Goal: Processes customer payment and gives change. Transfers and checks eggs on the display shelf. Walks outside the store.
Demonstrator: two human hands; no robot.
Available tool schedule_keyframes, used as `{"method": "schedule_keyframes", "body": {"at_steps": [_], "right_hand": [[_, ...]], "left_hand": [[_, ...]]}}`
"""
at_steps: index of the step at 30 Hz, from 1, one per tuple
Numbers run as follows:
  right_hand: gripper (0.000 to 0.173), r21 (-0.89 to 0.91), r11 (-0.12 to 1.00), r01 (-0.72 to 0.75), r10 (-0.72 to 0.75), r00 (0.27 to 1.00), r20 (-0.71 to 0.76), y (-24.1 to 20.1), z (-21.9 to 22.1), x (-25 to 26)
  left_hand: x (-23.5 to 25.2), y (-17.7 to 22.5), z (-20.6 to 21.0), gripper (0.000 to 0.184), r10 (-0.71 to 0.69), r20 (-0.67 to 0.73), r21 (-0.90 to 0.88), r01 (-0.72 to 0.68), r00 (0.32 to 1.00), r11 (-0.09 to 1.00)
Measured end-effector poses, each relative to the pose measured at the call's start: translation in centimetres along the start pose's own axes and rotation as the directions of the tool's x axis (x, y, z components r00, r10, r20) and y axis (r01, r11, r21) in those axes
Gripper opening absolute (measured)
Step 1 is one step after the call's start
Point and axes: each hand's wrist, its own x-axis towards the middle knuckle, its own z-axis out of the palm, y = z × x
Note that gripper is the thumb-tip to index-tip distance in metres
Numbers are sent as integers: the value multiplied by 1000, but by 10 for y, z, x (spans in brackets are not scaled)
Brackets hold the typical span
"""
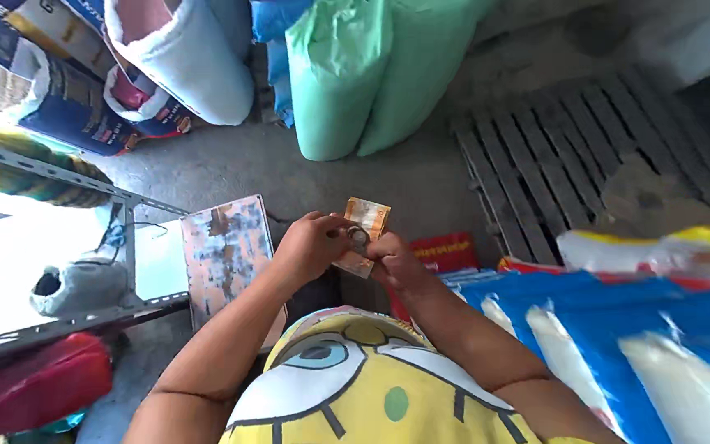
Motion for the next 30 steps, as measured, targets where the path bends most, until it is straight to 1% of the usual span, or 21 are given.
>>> {"method": "schedule_keyframes", "body": {"at_steps": [3,5,8,12,14,16,18,21,24,25,26,28,30], "right_hand": [[61,50,999,13,-21,987,157,-19,20,102],[65,51,999,20,-29,981,194,-35,37,164],[62,44,999,7,-16,979,201,-64,67,241],[58,16,1000,-17,12,968,252,-100,103,341],[58,5,999,-33,30,956,291,-112,118,394],[60,-52,997,-58,72,933,354,-121,134,452],[64,-141,986,-93,147,880,451,-126,152,512],[66,-222,962,-160,260,783,565,-129,196,594],[67,-297,918,-261,394,677,621,-117,246,658],[67,-329,898,-293,440,623,647,-110,264,678],[64,-363,875,-320,483,566,668,-101,282,697],[49,-415,831,-371,554,478,682,-79,318,726],[44,-460,787,-412,605,364,708,-57,359,753]], "left_hand": [[68,-38,-55,27,-7,-90,40,11,996,999],[113,-54,-93,27,-42,-117,39,47,992,998],[171,-70,-149,29,-101,-124,44,107,987,993],[241,-104,-217,34,-127,-118,67,135,985,988],[273,-129,-248,36,-144,-143,23,149,979,989],[299,-159,-276,38,-169,-197,-46,163,966,986],[317,-189,-303,39,-207,-283,-120,180,937,976],[335,-233,-347,37,-260,-452,-217,177,853,960],[334,-272,-385,30,-367,-588,-310,218,721,925],[331,-284,-398,31,-407,-616,-334,244,675,910],[326,-296,-410,32,-448,-638,-357,275,626,893],[313,-318,-431,38,-528,-664,-409,333,530,850],[300,-341,-453,41,-581,-683,-447,376,443,812]]}}
